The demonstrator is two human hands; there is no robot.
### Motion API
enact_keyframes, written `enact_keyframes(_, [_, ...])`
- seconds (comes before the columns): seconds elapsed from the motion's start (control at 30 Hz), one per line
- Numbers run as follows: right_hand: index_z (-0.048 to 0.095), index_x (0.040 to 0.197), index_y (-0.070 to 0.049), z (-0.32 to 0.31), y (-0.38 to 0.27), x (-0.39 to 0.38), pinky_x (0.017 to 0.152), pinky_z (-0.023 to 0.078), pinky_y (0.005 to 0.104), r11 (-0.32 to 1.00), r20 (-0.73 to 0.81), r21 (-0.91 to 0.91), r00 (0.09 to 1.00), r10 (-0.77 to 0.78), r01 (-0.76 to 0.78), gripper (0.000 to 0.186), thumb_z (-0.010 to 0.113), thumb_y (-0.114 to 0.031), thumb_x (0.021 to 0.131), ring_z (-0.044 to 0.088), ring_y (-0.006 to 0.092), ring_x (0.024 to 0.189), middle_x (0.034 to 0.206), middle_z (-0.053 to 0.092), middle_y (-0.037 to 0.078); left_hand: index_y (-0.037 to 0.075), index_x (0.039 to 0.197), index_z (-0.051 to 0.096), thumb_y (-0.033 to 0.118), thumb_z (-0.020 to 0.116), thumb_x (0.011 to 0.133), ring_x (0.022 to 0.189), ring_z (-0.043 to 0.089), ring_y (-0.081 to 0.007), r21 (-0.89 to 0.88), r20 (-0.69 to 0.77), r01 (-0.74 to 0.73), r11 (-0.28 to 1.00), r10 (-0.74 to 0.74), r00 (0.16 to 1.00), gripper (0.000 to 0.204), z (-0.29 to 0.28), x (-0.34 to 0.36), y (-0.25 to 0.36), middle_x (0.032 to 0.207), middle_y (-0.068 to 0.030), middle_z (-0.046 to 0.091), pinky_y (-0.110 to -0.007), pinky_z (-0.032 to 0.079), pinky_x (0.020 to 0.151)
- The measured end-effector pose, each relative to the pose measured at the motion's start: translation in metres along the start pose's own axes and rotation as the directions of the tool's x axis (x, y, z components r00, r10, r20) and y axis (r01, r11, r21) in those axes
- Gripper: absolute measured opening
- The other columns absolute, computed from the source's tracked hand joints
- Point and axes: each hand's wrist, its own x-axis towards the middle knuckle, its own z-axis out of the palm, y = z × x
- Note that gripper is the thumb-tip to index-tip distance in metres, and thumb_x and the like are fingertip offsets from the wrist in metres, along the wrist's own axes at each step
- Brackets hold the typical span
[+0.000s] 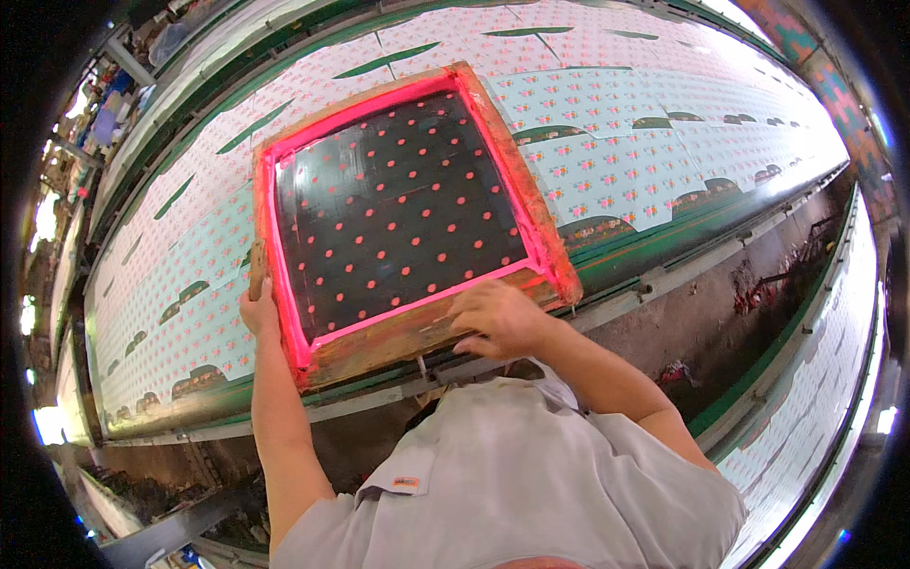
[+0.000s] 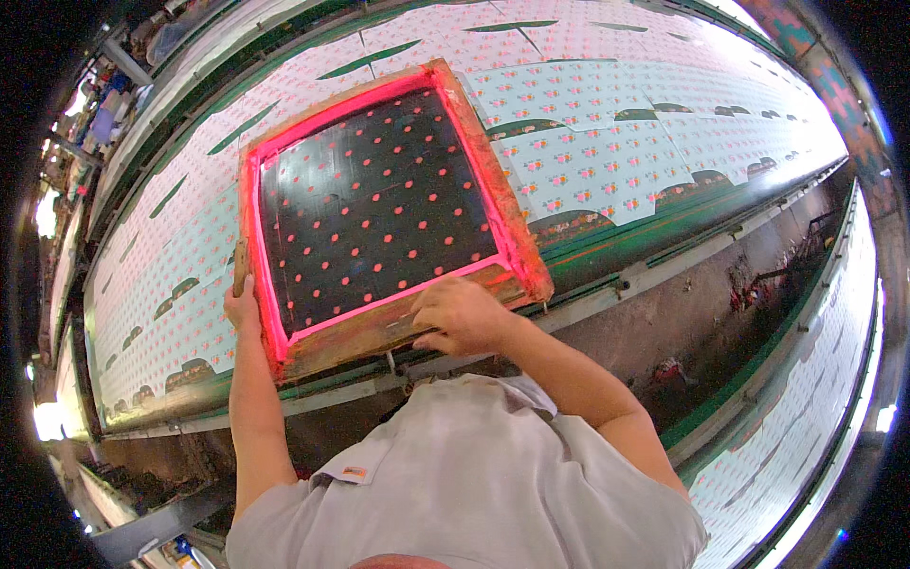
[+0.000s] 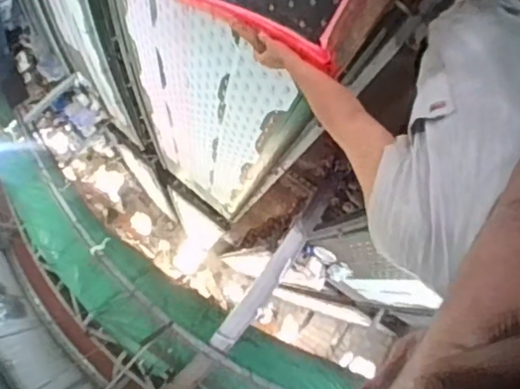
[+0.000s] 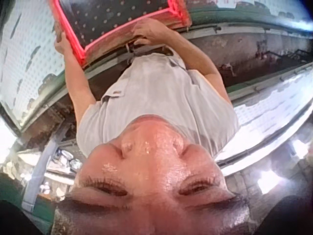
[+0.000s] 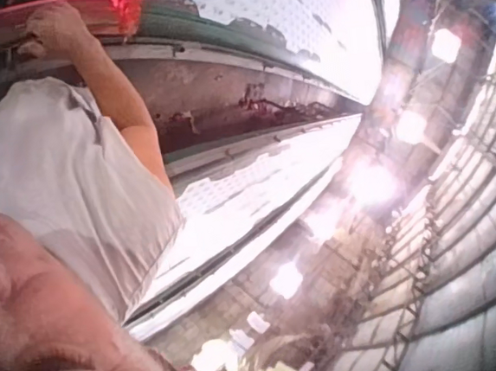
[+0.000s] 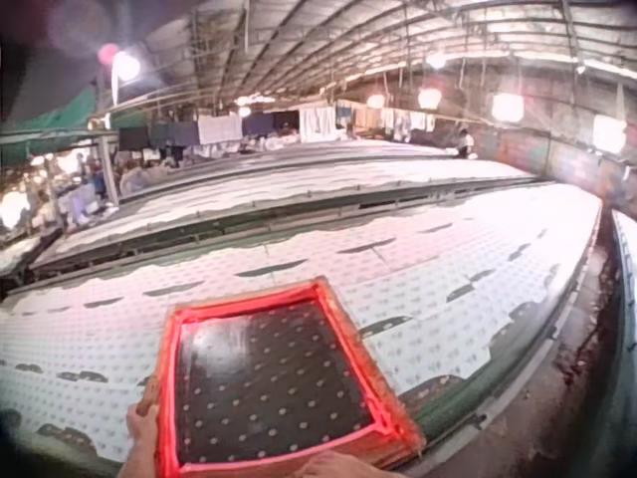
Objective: The person uses a pink-framed screen and a squeegee to apply pink ink onto a patterned fabric laid on a table. They repeatedly pull the squeegee across the screen, lift and reposition the screen, and continue printing the same pattern across the fabric.
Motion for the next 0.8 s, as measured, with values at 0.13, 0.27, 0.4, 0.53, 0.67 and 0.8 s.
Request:
enact_keyframes(0.13, [0.074, 0.127, -0.008, -0.065, 0.061, -0.036, 0.117, 0.048, 0.0557, 0.979, -0.306, -0.123, 0.945, 0.117, -0.161, 0.049, 0.085, -0.038, 0.091, 0.063, 0.0407, 0.136, 0.141, 0.070, 0.015, -0.005, 0.113, 0.080, 0.066, 0.082, 0.089, 0.107, 0.078, -0.0412, 0.168, 0.017, 0.092, 0.981, -0.097, 0.995, 0.075, 0.006, 0.010, 0.013, 0.114, -0.0247, 0.081, -0.051, 0.058, 0.098])
enact_keyframes(0.27, [0.060, 0.154, -0.009, -0.093, 0.113, -0.049, 0.126, 0.038, 0.0586, 0.935, -0.383, -0.111, 0.883, 0.271, -0.335, 0.068, 0.079, -0.043, 0.098, 0.046, 0.0450, 0.152, 0.160, 0.054, 0.021, -0.004, 0.111, 0.080, 0.071, 0.080, 0.088, 0.106, 0.077, -0.0427, 0.269, -0.062, 0.134, 0.954, -0.122, 0.991, 0.079, 0.011, 0.012, 0.016, 0.110, -0.0251, 0.081, -0.055, 0.057, 0.097])
enact_keyframes(0.4, [0.046, 0.167, -0.007, -0.083, 0.155, -0.043, 0.129, 0.034, 0.0574, 0.931, -0.423, 0.124, 0.830, 0.363, -0.343, 0.078, 0.071, -0.046, 0.105, 0.040, 0.0437, 0.157, 0.168, 0.046, 0.023, -0.004, 0.113, 0.080, 0.069, 0.081, 0.089, 0.102, 0.076, -0.0421, 0.229, -0.030, 0.183, 0.956, -0.181, 0.983, 0.076, 0.008, 0.010, 0.019, 0.107, -0.0246, 0.081, -0.054, 0.056, 0.094])
enact_keyframes(0.53, [0.045, 0.167, -0.001, -0.061, 0.173, -0.044, 0.127, 0.039, 0.0511, 0.818, -0.442, 0.474, 0.716, 0.541, -0.326, 0.076, 0.070, -0.041, 0.107, 0.047, 0.0372, 0.155, 0.168, 0.047, 0.022, -0.004, 0.114, 0.080, 0.063, 0.083, 0.091, 0.098, 0.076, -0.0407, 0.160, 0.007, 0.153, 0.975, -0.156, 0.988, 0.071, 0.003, 0.007, 0.025, 0.106, -0.0239, 0.081, -0.051, 0.056, 0.093])
enact_keyframes(0.67, [0.047, 0.163, 0.007, -0.048, 0.181, -0.046, 0.126, 0.042, 0.0483, 0.722, -0.513, 0.638, 0.550, 0.658, -0.269, 0.063, 0.065, -0.026, 0.113, 0.055, 0.0343, 0.151, 0.161, 0.057, 0.025, -0.006, 0.114, 0.079, 0.059, 0.084, 0.092, 0.098, 0.076, -0.0397, 0.053, 0.019, 0.159, 0.986, -0.161, 0.987, 0.069, 0.005, 0.007, 0.023, 0.107, -0.0247, 0.081, -0.050, 0.057, 0.092])
enact_keyframes(0.8, [0.054, 0.158, 0.007, -0.055, 0.176, -0.045, 0.121, 0.048, 0.0451, 0.647, -0.502, 0.729, 0.468, 0.727, -0.224, 0.064, 0.068, -0.033, 0.110, 0.061, 0.0326, 0.144, 0.153, 0.065, 0.022, -0.007, 0.114, 0.079, 0.060, 0.083, 0.093, 0.099, 0.076, -0.0360, 0.151, -0.042, 0.118, 0.981, -0.113, 0.993, 0.071, 0.007, 0.008, 0.017, 0.109, -0.0244, 0.081, -0.048, 0.057, 0.093])
